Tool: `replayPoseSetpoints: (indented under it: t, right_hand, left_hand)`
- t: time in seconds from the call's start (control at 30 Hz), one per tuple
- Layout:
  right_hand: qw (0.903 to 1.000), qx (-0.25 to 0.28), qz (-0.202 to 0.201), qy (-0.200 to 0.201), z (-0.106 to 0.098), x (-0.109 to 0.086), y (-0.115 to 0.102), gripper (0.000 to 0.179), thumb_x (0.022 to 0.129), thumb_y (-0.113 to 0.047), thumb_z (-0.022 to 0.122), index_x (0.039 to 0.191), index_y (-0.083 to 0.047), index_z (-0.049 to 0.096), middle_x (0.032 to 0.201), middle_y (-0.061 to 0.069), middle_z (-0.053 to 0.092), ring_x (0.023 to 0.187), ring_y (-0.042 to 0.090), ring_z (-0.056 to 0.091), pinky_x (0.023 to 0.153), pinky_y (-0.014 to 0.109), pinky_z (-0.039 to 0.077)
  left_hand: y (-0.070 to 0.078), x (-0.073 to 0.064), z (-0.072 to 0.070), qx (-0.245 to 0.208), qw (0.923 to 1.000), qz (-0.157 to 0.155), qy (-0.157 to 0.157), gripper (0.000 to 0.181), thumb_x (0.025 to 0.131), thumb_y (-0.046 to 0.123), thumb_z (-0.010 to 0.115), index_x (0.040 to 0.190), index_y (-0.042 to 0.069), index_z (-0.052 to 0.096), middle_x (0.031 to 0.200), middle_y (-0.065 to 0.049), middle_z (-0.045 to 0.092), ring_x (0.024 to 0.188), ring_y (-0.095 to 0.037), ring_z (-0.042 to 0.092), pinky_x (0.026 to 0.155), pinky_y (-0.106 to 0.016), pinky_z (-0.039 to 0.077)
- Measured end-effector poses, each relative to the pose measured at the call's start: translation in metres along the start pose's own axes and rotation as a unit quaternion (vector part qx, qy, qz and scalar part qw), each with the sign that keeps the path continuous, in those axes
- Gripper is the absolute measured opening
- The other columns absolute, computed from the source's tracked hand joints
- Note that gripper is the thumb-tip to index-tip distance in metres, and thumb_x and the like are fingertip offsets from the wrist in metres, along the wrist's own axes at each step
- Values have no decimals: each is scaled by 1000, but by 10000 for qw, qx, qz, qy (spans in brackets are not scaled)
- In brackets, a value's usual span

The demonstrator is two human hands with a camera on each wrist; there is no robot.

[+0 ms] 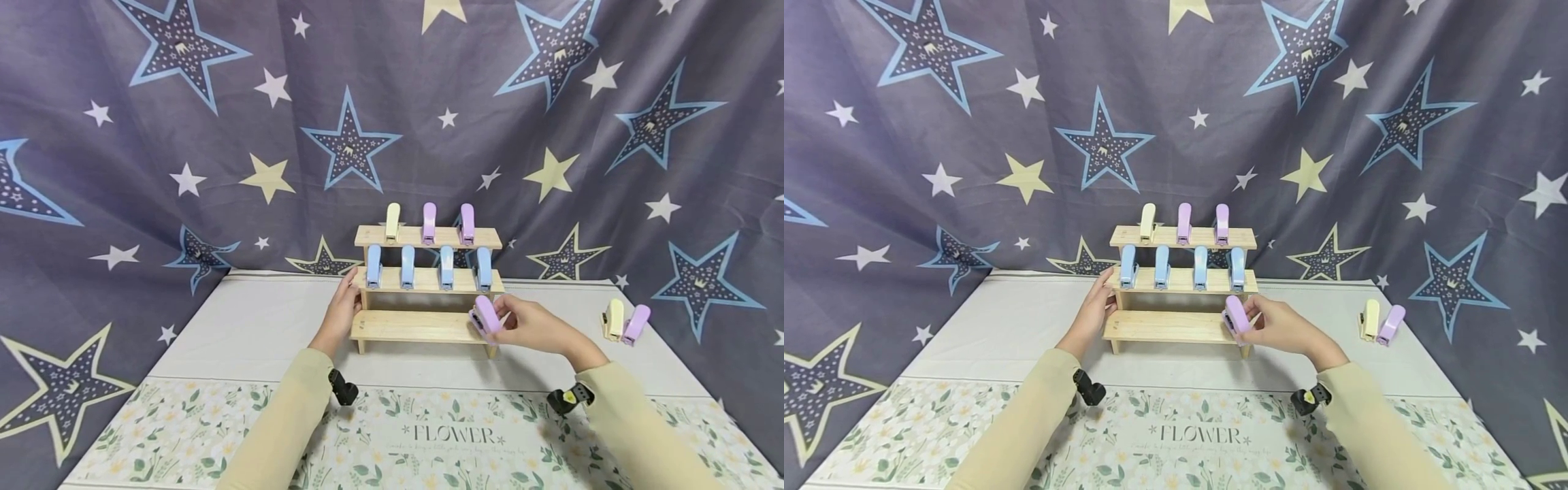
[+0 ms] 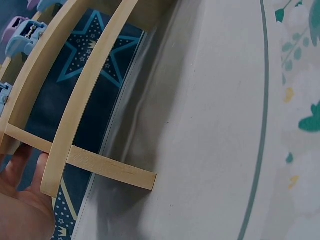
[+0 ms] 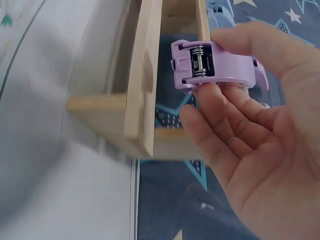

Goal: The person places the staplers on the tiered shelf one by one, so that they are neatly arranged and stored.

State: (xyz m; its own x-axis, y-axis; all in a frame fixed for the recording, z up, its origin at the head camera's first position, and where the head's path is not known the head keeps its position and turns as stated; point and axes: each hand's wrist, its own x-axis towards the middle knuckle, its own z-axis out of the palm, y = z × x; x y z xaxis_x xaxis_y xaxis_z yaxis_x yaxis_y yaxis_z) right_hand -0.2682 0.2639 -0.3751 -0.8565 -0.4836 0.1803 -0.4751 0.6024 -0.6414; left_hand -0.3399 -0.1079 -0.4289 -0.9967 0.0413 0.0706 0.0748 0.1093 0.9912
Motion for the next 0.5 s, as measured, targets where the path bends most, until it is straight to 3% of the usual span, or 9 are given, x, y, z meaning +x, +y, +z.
replayPoseSetpoints:
  t: [0.5]
  right_hand:
    - [9986, 375, -254, -260, 50, 44, -28, 37, 81, -19, 81, 109, -9, 59, 98, 1, 65, 76, 16, 65, 64, 29, 55]
  left_hand:
    - [0, 0, 0, -58, 10000, 23, 4, 51, 110, 28, 25, 160, 30, 25, 161, -10, 29, 143, -31, 35, 117, -48, 30]
